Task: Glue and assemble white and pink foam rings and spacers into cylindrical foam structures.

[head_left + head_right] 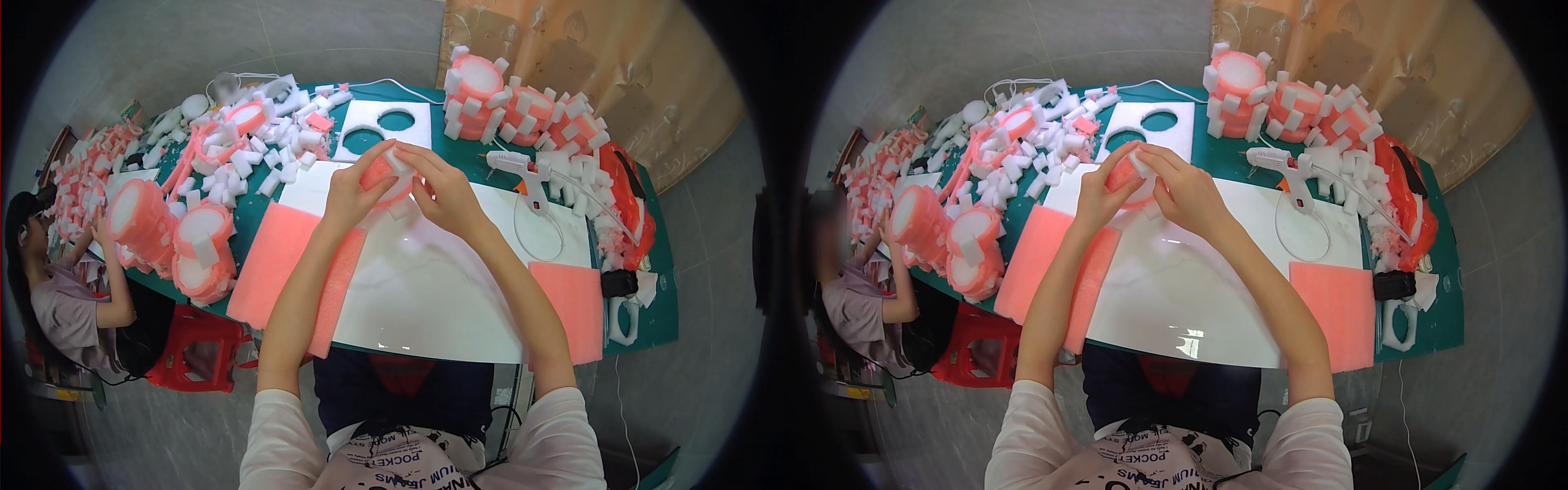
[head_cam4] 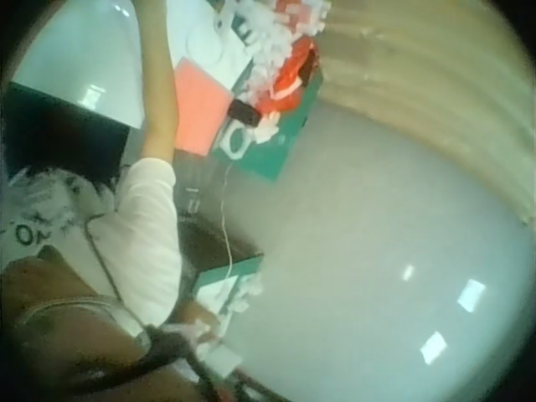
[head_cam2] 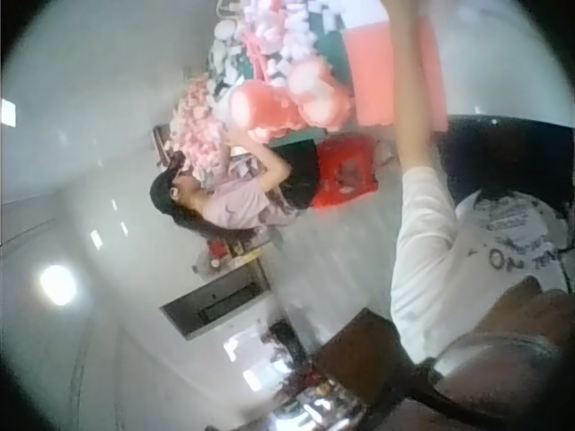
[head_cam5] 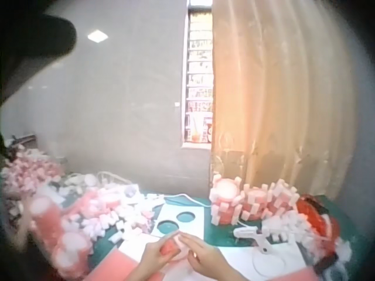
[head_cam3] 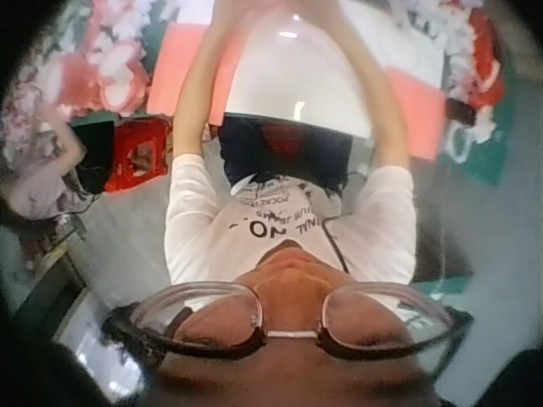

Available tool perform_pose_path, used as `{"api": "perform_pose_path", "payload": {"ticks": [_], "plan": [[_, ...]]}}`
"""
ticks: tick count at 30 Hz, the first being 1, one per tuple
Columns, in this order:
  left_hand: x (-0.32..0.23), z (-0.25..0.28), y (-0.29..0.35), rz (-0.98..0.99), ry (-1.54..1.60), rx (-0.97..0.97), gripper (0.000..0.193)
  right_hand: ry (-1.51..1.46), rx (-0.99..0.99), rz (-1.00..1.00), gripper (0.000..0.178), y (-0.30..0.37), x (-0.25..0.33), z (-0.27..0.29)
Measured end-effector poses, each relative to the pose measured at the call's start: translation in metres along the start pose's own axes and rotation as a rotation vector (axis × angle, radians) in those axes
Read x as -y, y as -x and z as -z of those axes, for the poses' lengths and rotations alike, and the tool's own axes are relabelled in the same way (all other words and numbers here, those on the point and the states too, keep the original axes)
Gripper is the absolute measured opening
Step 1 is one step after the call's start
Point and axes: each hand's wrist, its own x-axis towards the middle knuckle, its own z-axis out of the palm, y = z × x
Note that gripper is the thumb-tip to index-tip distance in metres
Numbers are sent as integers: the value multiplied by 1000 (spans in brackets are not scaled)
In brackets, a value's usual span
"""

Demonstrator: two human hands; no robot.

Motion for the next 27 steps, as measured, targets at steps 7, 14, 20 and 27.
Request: {"api": "perform_pose_path", "payload": {"ticks": [7,14,20,27], "plan": [[0,-2,-1,-65,25,-36,56,-7,-1,-5,38,0,1,1],[-1,-1,0,-22,0,-13,55,-24,-23,1,37,0,1,1],[0,-2,0,-61,6,-37,56,-20,4,-61,34,-1,6,3],[0,-1,0,-34,-4,-14,57,-30,-25,-50,32,0,4,-1]]}}
